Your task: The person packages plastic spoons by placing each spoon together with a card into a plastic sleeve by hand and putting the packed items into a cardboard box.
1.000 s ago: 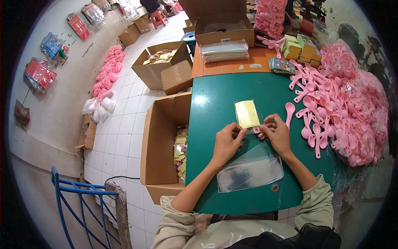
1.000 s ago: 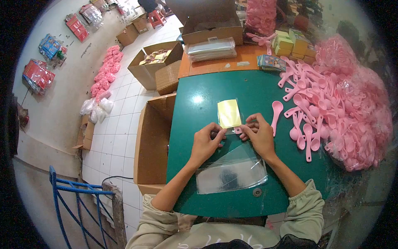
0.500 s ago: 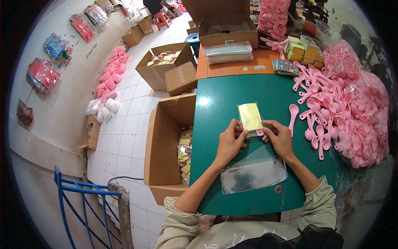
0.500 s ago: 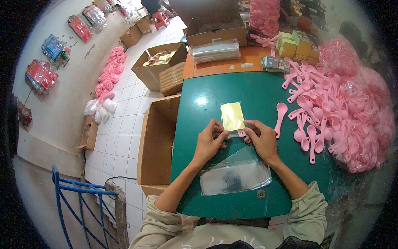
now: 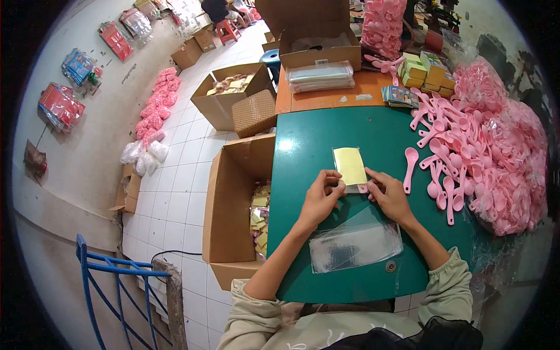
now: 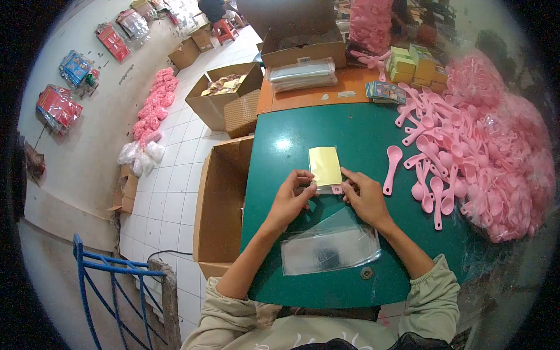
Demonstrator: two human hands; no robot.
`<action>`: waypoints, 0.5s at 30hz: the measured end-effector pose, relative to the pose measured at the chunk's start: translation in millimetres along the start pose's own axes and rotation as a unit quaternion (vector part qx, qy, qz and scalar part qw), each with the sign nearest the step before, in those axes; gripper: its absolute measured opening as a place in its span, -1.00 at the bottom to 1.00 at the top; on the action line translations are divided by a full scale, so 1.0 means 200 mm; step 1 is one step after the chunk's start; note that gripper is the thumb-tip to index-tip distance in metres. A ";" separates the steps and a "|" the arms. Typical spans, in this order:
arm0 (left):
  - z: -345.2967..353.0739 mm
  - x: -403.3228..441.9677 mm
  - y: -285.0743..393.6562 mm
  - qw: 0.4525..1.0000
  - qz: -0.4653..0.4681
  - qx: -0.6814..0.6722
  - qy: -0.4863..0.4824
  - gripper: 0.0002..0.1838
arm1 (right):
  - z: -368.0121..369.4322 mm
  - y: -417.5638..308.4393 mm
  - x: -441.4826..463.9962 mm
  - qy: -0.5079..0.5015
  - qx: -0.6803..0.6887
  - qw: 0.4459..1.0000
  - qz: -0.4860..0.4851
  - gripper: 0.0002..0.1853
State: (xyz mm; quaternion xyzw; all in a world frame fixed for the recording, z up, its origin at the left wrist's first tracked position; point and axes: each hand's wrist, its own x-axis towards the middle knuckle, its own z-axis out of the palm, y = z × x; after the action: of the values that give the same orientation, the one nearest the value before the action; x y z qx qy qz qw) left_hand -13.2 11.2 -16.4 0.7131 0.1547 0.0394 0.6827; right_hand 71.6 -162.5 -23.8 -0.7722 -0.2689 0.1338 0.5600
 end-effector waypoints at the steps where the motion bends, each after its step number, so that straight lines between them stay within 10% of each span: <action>1: -0.02 0.00 0.00 1.000 -0.005 -0.007 -0.010 -0.65 | -0.01 0.00 0.00 0.004 0.017 1.000 -0.002 -0.64; 7: -0.13 0.03 0.01 0.978 0.116 0.134 0.107 -0.66 | -0.22 -0.03 0.02 0.136 -0.236 0.954 -0.128 -0.74; 10: -0.14 0.03 0.00 0.784 0.327 0.433 0.302 -0.63 | -0.33 -0.03 -0.04 0.144 -0.439 0.884 -0.080 -0.53; 15: 0.10 -0.20 0.14 0.915 0.188 0.357 0.002 -0.63 | -0.34 0.06 -0.06 0.115 -0.407 0.905 -0.043 -0.40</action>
State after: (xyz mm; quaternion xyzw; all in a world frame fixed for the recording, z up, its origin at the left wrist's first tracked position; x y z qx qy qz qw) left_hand -41.9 -20.4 15.4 0.9254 0.0229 0.1099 0.3621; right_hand 99.9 -225.3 -13.0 -0.9305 -0.2667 -0.1014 0.2297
